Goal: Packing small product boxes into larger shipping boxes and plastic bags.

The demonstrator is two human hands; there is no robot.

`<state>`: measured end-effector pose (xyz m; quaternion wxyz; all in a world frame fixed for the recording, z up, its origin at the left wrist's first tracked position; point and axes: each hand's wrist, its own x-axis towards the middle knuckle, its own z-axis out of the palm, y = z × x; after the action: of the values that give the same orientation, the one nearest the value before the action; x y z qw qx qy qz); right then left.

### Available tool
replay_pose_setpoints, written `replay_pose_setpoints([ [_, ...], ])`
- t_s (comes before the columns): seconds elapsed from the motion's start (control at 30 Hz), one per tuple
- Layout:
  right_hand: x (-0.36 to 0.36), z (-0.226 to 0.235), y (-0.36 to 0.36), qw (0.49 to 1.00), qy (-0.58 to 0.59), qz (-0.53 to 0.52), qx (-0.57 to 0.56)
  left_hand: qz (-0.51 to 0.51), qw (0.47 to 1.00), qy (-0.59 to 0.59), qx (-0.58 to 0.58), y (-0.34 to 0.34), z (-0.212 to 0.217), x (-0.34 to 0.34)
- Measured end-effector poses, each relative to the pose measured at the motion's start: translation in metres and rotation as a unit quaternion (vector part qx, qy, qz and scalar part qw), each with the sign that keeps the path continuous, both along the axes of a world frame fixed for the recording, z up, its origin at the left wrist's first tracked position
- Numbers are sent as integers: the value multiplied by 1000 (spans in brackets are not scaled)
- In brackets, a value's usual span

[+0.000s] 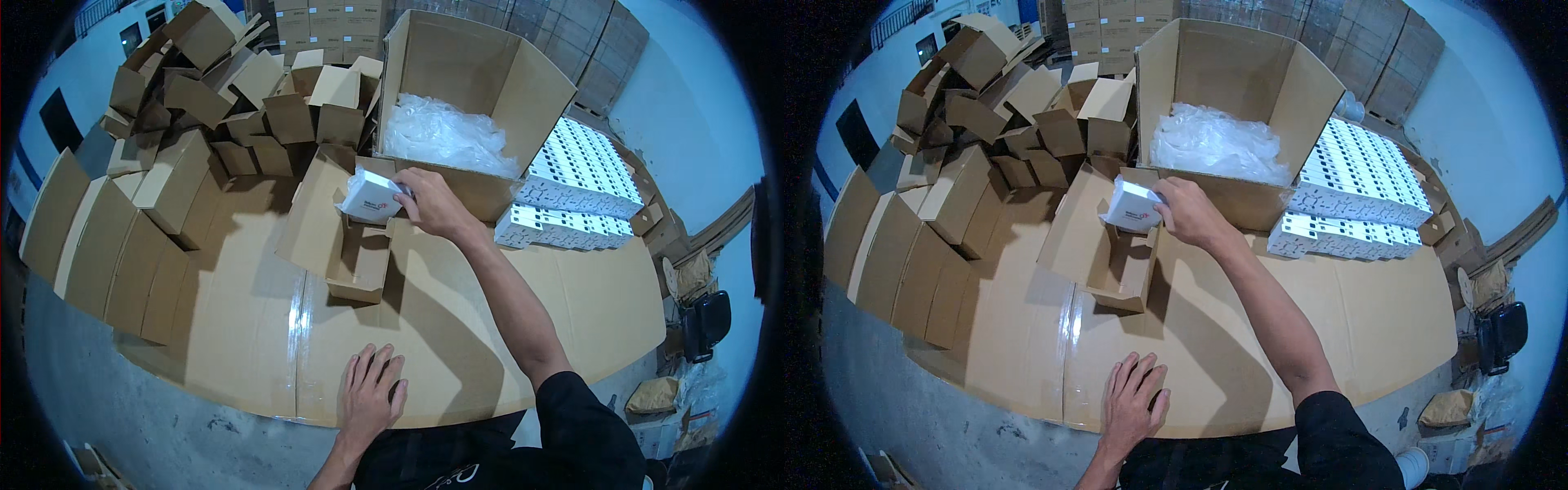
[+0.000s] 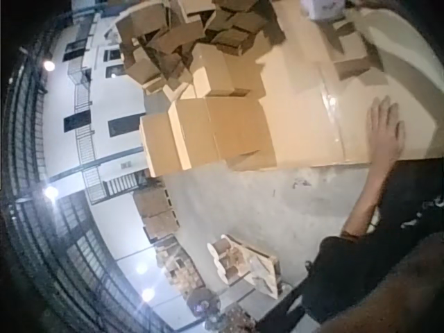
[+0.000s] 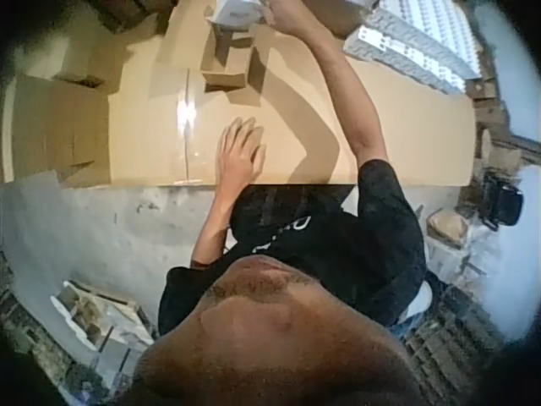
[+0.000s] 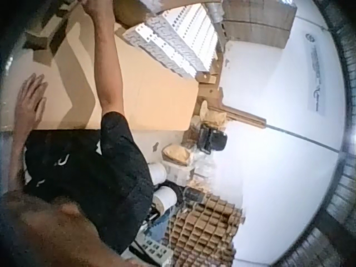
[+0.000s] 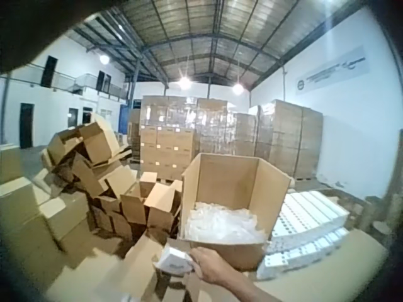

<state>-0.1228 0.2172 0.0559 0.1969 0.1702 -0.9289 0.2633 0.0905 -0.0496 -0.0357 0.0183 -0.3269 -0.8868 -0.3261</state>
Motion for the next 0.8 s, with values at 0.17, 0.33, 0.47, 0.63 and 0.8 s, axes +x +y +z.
replay_pose_setpoints([
  [0.17, -1, 1, -3, 999, -19, -40, 31, 2, 1000, 4, 4, 0, 0, 0],
  [0.33, -2, 0, -3, 999, -5, -31, 43, 1, 1000, 6, 4, 1, -1, -2],
  [0.47, -3, -12, -13, 997, 4, -28, 76, 4, 1000, 3, 5, 0, 0, -1],
  [0.63, -4, -19, -18, 997, 21, -37, 68, -2, 1000, 7, 0, -1, -2, -3],
  [0.8, -13, -43, -19, 996, 38, -31, 76, 7, 1000, -1, 13, 2, 1, -3],
])
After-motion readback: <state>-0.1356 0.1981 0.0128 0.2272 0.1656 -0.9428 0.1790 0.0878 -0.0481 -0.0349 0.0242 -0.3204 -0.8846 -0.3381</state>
